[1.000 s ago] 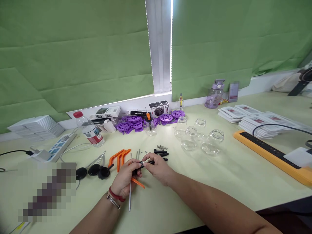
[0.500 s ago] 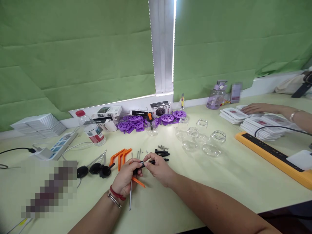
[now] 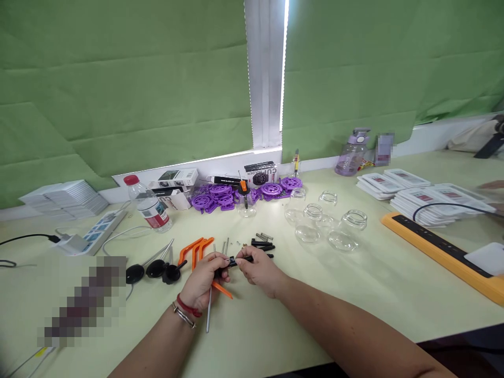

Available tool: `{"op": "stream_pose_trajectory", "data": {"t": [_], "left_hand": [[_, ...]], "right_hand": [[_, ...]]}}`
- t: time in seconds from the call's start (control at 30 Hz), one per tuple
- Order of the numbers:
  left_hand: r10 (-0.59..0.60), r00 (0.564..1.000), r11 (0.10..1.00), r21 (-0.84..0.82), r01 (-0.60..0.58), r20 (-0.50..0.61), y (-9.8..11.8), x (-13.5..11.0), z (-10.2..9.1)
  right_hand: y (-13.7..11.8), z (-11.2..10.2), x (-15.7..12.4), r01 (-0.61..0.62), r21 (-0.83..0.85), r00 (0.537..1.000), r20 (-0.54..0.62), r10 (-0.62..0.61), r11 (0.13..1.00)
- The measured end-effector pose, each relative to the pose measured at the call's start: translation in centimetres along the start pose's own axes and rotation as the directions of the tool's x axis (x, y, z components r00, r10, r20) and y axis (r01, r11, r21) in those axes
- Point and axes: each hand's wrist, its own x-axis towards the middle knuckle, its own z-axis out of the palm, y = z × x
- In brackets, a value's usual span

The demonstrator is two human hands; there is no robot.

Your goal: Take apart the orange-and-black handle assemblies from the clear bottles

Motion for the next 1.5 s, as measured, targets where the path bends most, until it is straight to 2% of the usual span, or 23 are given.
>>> {"op": "stream_pose_trajectory", "data": {"t": [0.2,0.37,0.47,0.53,0.6,0.7,0.77,0.87,0.93,1.07,1.2,1.3,1.4,1.5], "left_hand": [[0.044,0.991,0.997,0.058,-0.052,0.129,1.5,0.3,-1.1],[0.078,0.990,0.996,0.035,-0.083,0.115,1.8,0.6,-1.7],[0.072,0.992,0.991,0.105,-0.083,0.102,1.7,0.6,-1.6],[0.050,0.994,0.984,0.164,-0.066,0.100,1.6,0.4,-1.3],[0.023,0.995,0.976,0.212,-0.043,0.098,1.4,0.1,-0.9],[-0.030,0.994,0.959,0.283,-0.001,0.103,1.0,-0.3,-0.3],[-0.041,0.994,0.947,0.320,0.008,0.098,0.7,-0.4,-0.1],[0.030,0.999,0.924,0.379,-0.043,0.042,0.2,-0.2,0.0],[0.140,0.990,0.884,0.450,-0.131,0.013,-0.1,0.1,-0.3],[0.374,0.926,0.692,0.648,-0.319,0.057,-0.5,0.8,-1.1],[0.460,0.882,0.538,0.758,-0.369,0.103,-0.5,0.9,-1.4],[0.542,0.825,0.401,0.813,-0.422,0.161,-0.2,0.4,-1.2],[0.611,0.727,0.137,0.863,-0.486,0.313,0.0,-0.6,-0.3],[0.550,0.634,-0.161,0.814,-0.557,0.543,-0.4,-1.7,1.3]], "right_hand": [[-0.9,-0.2,-0.8,0.039,0.002,0.999,-0.025,-0.039,0.999],[-1.1,-1.0,-1.1,0.017,-0.003,0.993,-0.119,-0.017,1.000],[-0.9,-1.8,-1.7,-0.028,-0.046,0.980,-0.197,0.018,0.999],[-0.7,-2.3,-2.3,-0.065,-0.136,0.970,-0.239,0.031,0.989],[-0.4,-2.7,-2.9,-0.079,-0.300,0.962,-0.274,-0.006,0.950],[0.1,-3.2,-3.4,-0.044,-0.550,0.955,-0.269,-0.127,0.834],[0.4,-3.6,-3.4,-0.013,-0.625,0.954,-0.242,-0.177,0.781],[0.5,-3.9,-3.4,-0.001,-0.644,0.952,-0.236,-0.198,0.765],[0.3,-4.1,-3.4,-0.016,-0.632,0.952,-0.247,-0.182,0.775],[-0.1,-4.4,-3.7,-0.076,-0.564,0.953,-0.285,-0.107,0.823],[-0.1,-4.8,-3.9,-0.095,-0.480,0.954,-0.294,-0.058,0.872],[0.0,-4.9,-4.0,-0.095,-0.444,0.954,-0.295,-0.046,0.891],[0.0,-4.7,-4.0,-0.095,-0.412,0.956,-0.291,-0.032,0.906],[-0.1,-4.3,-4.0,-0.089,-0.378,0.958,-0.287,-0.025,0.922]]}}
